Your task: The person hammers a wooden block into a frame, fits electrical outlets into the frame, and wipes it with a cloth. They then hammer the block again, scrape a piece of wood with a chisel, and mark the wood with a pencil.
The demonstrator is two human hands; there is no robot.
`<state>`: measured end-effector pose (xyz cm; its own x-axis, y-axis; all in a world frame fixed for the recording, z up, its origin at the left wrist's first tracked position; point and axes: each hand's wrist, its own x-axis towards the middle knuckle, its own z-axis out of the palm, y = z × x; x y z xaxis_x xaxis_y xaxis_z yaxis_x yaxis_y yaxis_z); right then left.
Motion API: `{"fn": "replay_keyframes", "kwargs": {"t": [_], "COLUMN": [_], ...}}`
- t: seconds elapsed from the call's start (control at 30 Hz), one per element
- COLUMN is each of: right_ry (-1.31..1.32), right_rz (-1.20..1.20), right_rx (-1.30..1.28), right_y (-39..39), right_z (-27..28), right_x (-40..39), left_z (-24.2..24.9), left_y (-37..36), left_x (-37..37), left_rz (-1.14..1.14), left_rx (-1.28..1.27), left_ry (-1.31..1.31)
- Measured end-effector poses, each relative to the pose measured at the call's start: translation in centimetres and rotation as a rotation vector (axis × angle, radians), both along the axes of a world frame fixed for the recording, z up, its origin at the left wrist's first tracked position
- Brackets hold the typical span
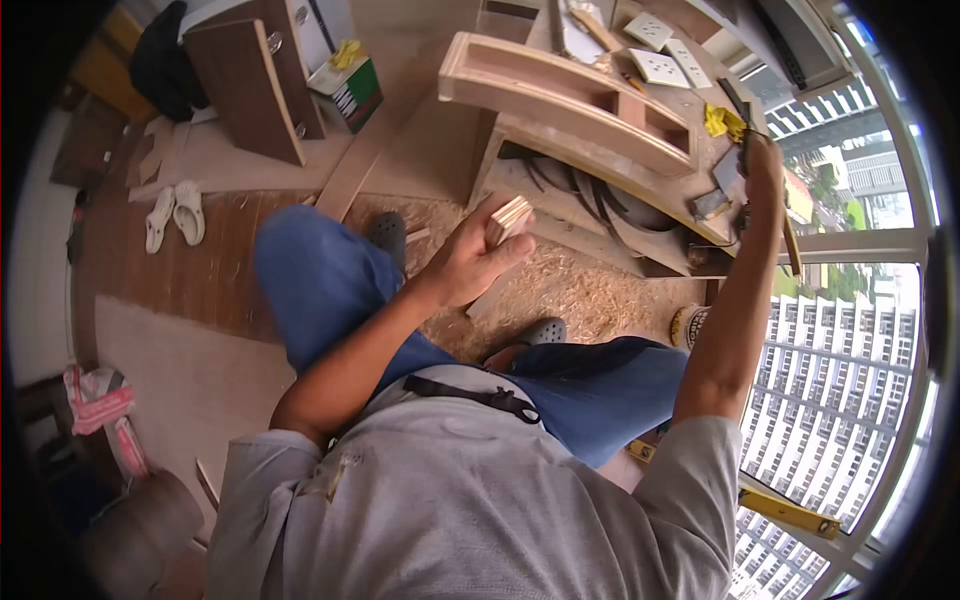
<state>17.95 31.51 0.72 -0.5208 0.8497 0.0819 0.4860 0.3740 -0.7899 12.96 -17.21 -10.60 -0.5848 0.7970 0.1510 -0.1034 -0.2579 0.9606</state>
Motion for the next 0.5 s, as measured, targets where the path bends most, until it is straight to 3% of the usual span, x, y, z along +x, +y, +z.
{"fn": "replay_keyframes", "kwargs": {"t": [0.03, 0.07, 0.1, 0.17, 0.2, 0.23, 0.3, 0.43, 0.5], "right_ry": [0.264, 0.486, 0.715, 0.899, 0.989, 1.019, 0.912, 0.7, 0.658], "right_rz": [0.118, 0.166, 0.211, 0.521, 0.558, 0.546, 0.631, 0.638, 0.616], "right_rx": [-0.263, -0.274, -0.544, -0.703, -0.839, -1.026, -1.13, -1.041, -1.143], "right_y": [-0.7, -7.0, -11.3, -18.8, -22.7, -26.4, -31.4, -37.3, -37.4], "right_z": [0.8, 2.4, 3.6, 1.9, 1.0, 0.7, -1.1, -1.0, -0.8], "right_x": [3.4, 6.2, 8.6, 12.7, 13.7, 14.1, 14.5, 14.6, 15.1], "left_z": [0.3, 0.6, 1.0, 1.2, 1.2, 1.3, 1.8, 2.3, 2.9], "left_y": [-0.2, 0.1, 0.3, 0.1, 0.2, 0.4, 0.5, 0.0, -0.6], "left_x": [0.3, 0.2, 0.1, 0.6, 0.7, 0.7, 1.6, 2.3, 2.4], "left_rz": [0.014, -0.001, -0.021, -0.047, -0.088, -0.128, -0.157, -0.129, -0.085], "left_rx": [-0.018, 0.059, 0.141, 0.141, 0.116, 0.092, 0.082, 0.023, -0.001], "left_ry": [-0.01, -0.043, -0.074, -0.111, -0.119, -0.124, -0.159, -0.078, -0.03]}}
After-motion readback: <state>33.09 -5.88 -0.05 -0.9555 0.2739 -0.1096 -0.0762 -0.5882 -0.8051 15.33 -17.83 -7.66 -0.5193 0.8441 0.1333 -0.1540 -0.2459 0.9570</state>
